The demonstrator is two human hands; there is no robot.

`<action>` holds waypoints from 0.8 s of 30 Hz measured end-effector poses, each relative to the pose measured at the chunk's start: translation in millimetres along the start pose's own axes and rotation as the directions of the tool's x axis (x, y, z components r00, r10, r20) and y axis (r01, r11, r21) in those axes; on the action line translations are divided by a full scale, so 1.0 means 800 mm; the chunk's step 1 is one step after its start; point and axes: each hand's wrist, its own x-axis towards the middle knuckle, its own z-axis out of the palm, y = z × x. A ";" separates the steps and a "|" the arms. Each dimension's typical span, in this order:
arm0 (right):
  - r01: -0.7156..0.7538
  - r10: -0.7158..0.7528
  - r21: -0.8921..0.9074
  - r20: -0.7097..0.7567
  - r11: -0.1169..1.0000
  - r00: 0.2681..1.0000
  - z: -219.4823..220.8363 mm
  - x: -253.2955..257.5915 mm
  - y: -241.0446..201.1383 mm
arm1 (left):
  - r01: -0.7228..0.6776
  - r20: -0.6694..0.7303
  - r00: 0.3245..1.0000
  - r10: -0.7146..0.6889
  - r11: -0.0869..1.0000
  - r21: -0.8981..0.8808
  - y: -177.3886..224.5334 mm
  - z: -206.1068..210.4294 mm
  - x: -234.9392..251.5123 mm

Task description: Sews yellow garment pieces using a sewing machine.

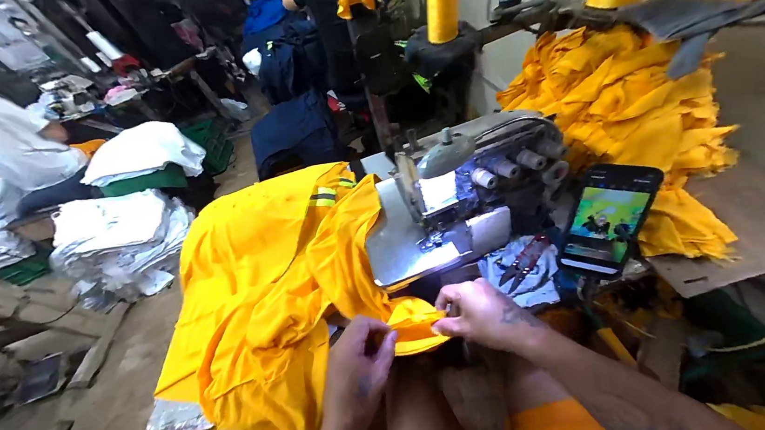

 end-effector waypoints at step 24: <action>0.390 0.130 0.599 -0.643 0.700 0.755 0.039 -0.004 0.025 | -0.216 0.081 0.976 0.201 0.877 0.430 0.062 0.037 0.163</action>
